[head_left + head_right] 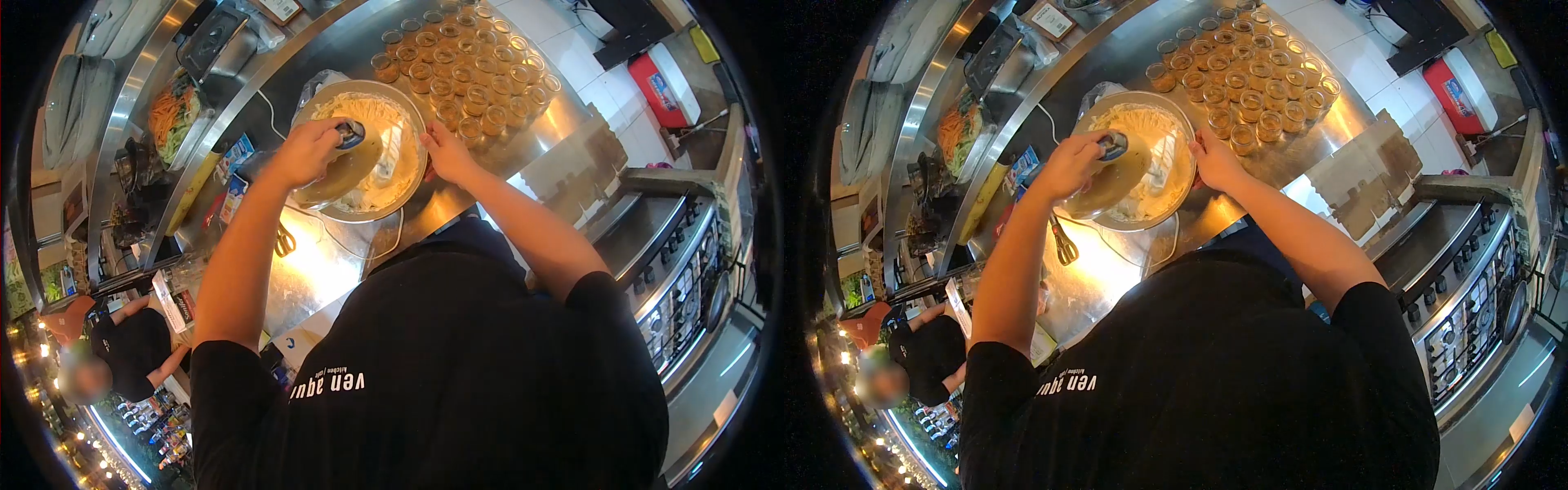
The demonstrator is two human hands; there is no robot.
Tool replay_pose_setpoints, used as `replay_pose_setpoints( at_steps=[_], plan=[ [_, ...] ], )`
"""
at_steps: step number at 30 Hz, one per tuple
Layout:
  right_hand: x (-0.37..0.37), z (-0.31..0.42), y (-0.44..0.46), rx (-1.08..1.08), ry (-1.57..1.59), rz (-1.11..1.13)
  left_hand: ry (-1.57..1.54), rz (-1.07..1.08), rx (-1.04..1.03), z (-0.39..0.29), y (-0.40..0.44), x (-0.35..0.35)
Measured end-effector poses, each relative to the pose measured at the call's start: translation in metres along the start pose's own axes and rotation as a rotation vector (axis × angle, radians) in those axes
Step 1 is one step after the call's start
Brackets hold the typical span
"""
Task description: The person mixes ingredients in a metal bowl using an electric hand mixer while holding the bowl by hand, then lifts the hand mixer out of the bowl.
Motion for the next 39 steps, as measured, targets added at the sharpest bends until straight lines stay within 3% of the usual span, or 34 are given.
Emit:
replay_pose_setpoints(
  at_steps=[4,10,16,22,24,28,31,34,37,39],
  plan=[
    [-0.002,-0.004,-0.001,-0.081,-0.009,0.038,-0.002,-0.043,-0.065,-0.012,-0.003,0.002],
    [-0.003,-0.008,0.004,-0.027,0.034,0.036,0.122,0.047,0.089,0.0,-0.004,0.006],
    [-0.002,-0.006,0.002,-0.077,0.029,0.056,-0.026,-0.048,0.017,0.001,-0.003,0.005],
    [0.0,-0.008,0.005,-0.016,0.058,0.056,0.15,0.017,0.089,0.003,-0.01,0.006],
    [-0.001,-0.008,0.007,-0.011,0.057,0.065,-0.013,0.019,0.028,0.003,-0.006,-0.002],
    [0.001,-0.004,0.003,-0.049,0.027,0.06,-0.054,-0.067,-0.063,0.003,-0.005,0.002],
    [0.003,0.007,-0.004,-0.057,-0.005,0.072,0.102,-0.085,0.073,0.01,-0.014,0.018],
    [-0.001,0.006,0.005,-0.047,-0.013,0.14,0.347,-0.124,0.024,-0.001,-0.01,0.027],
    [-0.005,0.005,0.008,-0.067,-0.012,0.205,0.355,-0.195,0.049,-0.003,0.0,0.028],
    [-0.002,0.004,0.008,-0.073,-0.017,0.232,0.306,-0.237,-0.103,-0.013,0.005,0.025]
  ],
)
Point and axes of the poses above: each hand's wrist, its own y-axis towards the middle knuckle, its own x-axis out of the back of the hand, z = x × y, the point moved 10 cm from there along y, towards the middle knuckle, and after that the axes turned 12 degrees about z, right-handed, at the moved point
